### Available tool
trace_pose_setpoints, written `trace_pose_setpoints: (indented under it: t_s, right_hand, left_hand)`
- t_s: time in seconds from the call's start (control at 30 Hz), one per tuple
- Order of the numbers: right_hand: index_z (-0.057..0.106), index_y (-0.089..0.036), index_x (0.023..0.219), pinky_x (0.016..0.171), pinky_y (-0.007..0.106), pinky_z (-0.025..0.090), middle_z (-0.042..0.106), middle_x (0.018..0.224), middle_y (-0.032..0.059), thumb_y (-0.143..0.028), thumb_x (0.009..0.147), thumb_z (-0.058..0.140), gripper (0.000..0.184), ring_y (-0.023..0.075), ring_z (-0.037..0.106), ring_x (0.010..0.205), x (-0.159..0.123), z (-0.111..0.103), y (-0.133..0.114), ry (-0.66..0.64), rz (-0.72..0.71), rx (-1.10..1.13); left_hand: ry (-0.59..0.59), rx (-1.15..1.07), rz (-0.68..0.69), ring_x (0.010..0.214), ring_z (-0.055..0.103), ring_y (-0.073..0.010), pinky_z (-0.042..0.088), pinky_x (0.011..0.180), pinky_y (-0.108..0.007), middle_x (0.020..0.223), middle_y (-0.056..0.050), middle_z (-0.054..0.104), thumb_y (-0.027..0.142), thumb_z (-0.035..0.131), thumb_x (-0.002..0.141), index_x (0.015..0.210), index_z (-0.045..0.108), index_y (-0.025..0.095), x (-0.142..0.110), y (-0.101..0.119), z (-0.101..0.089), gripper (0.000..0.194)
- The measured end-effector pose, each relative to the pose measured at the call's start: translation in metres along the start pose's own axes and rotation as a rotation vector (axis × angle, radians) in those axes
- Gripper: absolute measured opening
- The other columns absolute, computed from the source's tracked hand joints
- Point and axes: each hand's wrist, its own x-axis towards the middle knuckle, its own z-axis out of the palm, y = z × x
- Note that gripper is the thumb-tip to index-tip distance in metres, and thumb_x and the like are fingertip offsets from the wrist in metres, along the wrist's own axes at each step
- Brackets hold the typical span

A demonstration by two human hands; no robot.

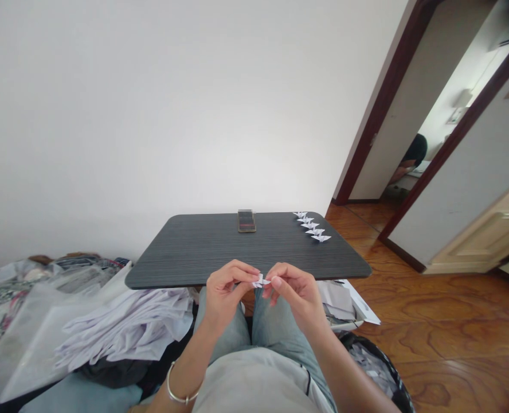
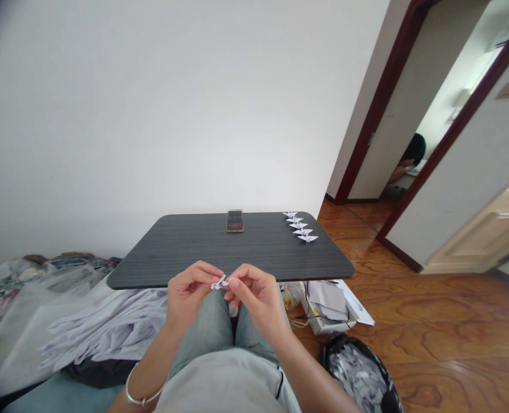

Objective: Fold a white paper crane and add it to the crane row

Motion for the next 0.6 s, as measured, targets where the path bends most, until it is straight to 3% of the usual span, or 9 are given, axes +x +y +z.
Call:
trace_pose_setpoints:
  t_s: [0.4, 0.6]
  right_hand:
    - [0.063, -0.017, 0.072, 0.043, 0.015, 0.047, 0.064, 0.065, 0.0007, -0.032, 0.073, 0.073, 0.018, 0.0094, 0.060, 0.054, 0.0021, -0.0005, -0.0029, 0.001, 0.047, -0.024]
    - [0.066, -0.016, 0.068, 0.040, 0.016, 0.049, 0.063, 0.058, 0.0007, -0.034, 0.072, 0.073, 0.020, 0.0098, 0.059, 0.048, 0.0025, -0.0013, -0.0004, 0.021, 0.054, -0.002]
  left_hand:
    - [-0.009, 0.026, 0.023, 0.066, 0.064, -0.0130, 0.049, 0.062, -0.024, 0.075, -0.003, 0.071, 0.015, 0.070, 0.074, 0.068, 0.071, 0.020, 0.0020, -0.0001, -0.0005, 0.009]
    - [-0.014, 0.010, 0.034, 0.068, 0.064, -0.0130, 0.049, 0.062, -0.023, 0.075, -0.003, 0.071, 0.012, 0.069, 0.074, 0.070, 0.071, 0.020, 0.0017, -0.0019, -0.0010, 0.010]
